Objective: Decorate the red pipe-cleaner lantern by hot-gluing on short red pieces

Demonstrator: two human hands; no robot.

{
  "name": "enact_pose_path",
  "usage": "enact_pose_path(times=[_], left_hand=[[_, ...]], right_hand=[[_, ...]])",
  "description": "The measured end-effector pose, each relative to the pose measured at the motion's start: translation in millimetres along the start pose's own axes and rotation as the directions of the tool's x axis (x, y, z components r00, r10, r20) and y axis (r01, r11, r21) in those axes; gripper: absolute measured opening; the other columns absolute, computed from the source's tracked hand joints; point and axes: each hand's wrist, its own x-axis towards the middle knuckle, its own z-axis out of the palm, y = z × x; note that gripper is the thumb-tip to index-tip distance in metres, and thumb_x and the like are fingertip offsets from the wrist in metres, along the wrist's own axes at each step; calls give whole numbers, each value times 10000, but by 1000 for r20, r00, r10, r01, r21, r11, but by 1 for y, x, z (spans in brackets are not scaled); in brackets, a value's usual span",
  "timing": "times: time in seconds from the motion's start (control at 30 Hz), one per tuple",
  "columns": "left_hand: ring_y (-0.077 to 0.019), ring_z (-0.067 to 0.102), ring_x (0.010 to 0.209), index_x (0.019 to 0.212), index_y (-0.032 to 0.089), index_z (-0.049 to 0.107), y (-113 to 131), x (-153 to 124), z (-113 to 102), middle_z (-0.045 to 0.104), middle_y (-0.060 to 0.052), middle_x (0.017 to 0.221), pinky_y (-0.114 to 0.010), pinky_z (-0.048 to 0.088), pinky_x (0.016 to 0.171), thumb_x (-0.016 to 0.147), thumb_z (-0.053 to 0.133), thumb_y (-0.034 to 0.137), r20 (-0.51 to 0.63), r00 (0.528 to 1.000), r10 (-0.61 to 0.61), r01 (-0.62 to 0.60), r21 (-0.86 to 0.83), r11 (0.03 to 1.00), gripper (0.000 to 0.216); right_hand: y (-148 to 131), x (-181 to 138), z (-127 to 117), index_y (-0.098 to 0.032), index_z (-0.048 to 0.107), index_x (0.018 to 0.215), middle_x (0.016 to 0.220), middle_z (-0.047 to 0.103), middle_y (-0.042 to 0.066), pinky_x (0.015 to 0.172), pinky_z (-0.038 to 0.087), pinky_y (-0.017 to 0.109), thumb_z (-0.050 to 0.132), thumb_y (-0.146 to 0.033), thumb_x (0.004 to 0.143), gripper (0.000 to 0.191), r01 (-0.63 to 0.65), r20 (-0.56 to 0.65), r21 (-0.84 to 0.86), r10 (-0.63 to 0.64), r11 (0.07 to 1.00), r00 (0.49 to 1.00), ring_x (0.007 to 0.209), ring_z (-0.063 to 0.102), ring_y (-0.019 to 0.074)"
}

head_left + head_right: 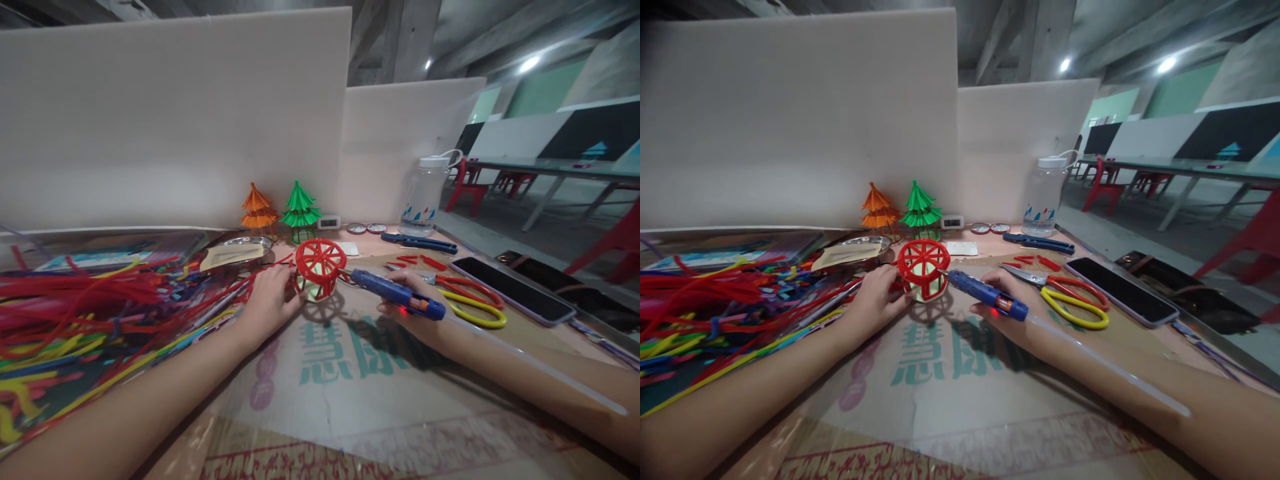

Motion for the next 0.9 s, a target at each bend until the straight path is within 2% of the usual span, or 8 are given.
enact_pose_path(times=[0.17,0.33,0.6,0.9], left_hand=[[-314,617,1008,1050,183,602,0,0,0,651,-108,1015,-451,476,883,905,618,389,-10,1000,0,0,4,1000,252],[-308,616,1004,1039,192,599,1,0,0,649,-102,1023,-440,475,880,891,647,382,-8,1000,-11,11,8,1000,245],[-307,612,1018,1031,198,589,0,-1,1,646,-100,1024,-431,471,873,888,646,378,-17,1000,-13,13,10,1000,237],[-313,608,1016,1031,180,597,0,0,1,648,-106,1028,-439,471,874,890,652,369,-11,1000,-4,4,2,1000,243]], right_hand=[[-1,1,3,-271,631,919,710,681,-5,558,486,313,772,-450,751,283,-23,-28,-30,22,999,999,595,636,192],[6,-2,3,-276,642,1005,751,686,-7,576,490,294,745,-423,817,260,7,7,-12,-7,1000,1000,621,645,178],[-2,-2,-2,-270,637,1017,775,669,-13,571,465,278,745,-387,825,249,36,26,-56,-35,998,999,625,619,161],[8,-6,1,-277,642,1026,756,662,-25,571,451,272,747,-424,833,264,36,18,-90,-35,995,999,633,610,159]])
